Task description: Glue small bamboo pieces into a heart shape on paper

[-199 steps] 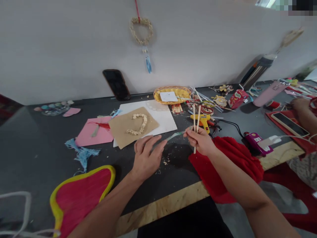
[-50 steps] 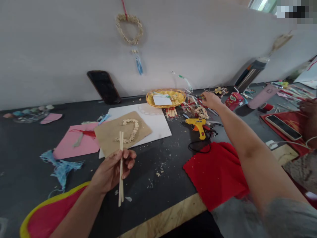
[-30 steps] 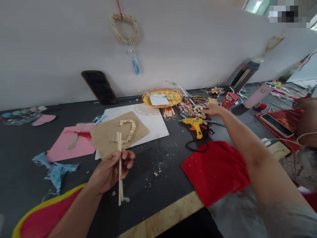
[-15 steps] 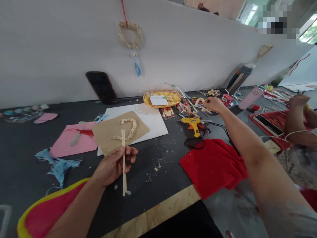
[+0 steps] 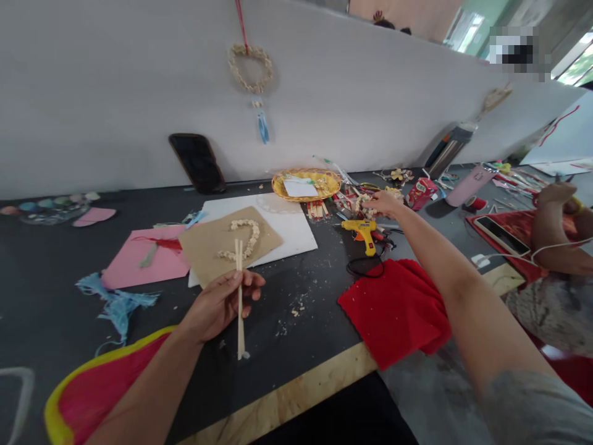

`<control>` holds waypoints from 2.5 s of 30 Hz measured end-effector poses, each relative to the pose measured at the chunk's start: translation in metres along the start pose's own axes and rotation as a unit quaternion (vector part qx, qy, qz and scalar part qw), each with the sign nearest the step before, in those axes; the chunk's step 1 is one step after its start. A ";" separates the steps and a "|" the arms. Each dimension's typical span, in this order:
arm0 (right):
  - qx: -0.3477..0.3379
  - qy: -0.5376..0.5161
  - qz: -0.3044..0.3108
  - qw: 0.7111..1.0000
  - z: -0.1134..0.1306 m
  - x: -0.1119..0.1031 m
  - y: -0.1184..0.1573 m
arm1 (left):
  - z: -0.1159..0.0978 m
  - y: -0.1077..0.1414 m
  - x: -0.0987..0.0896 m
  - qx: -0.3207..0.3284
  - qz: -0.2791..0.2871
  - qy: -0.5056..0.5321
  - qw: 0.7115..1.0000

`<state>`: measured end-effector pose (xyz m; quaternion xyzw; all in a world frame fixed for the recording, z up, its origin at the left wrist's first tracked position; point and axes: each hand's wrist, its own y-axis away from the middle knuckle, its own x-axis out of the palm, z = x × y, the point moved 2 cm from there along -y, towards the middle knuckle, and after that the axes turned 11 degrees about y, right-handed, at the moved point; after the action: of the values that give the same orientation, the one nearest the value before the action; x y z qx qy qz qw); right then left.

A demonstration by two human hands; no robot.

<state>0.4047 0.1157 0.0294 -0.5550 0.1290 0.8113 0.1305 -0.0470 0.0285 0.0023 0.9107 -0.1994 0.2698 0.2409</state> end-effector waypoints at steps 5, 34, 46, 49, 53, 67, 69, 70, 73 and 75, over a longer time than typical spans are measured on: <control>0.019 0.067 0.062 0.996 0.001 0.001 -0.002 | 0.001 0.000 -0.002 -0.004 0.005 0.004 1.000; -0.071 0.231 0.020 0.970 0.004 -0.017 0.000 | -0.001 0.002 0.004 -0.009 -0.015 -0.006 1.000; -0.100 0.244 -0.014 0.964 0.023 -0.049 0.000 | -0.001 0.001 0.004 -0.009 -0.004 -0.001 1.000; -0.086 0.241 -0.044 0.966 0.027 -0.065 0.000 | -0.002 0.001 0.005 -0.009 -0.006 -0.004 1.000; -0.057 0.180 -0.103 0.977 0.037 -0.094 0.007 | -0.002 0.001 0.005 -0.002 -0.007 -0.008 1.000; -0.388 0.265 0.189 0.862 0.133 0.003 0.049 | -0.001 0.001 0.005 -0.006 0.004 0.007 1.000; -0.397 0.261 0.194 0.858 0.137 0.019 0.041 | -0.001 0.001 0.004 -0.006 0.013 0.012 1.000; -0.399 0.254 0.195 0.859 0.139 0.023 0.037 | -0.001 0.001 0.004 -0.006 0.017 0.013 1.000; -0.383 0.231 0.184 0.875 0.138 0.023 0.027 | 0.000 0.000 0.004 -0.007 0.018 0.014 1.000; -0.346 0.226 0.161 0.896 0.134 0.019 0.021 | 0.000 0.000 0.004 -0.010 0.016 0.014 1.000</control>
<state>0.2745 0.1451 0.0603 -0.7052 -0.0468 0.6674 -0.2347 -0.0440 0.0278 0.0044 0.9013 -0.2130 0.2839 0.2483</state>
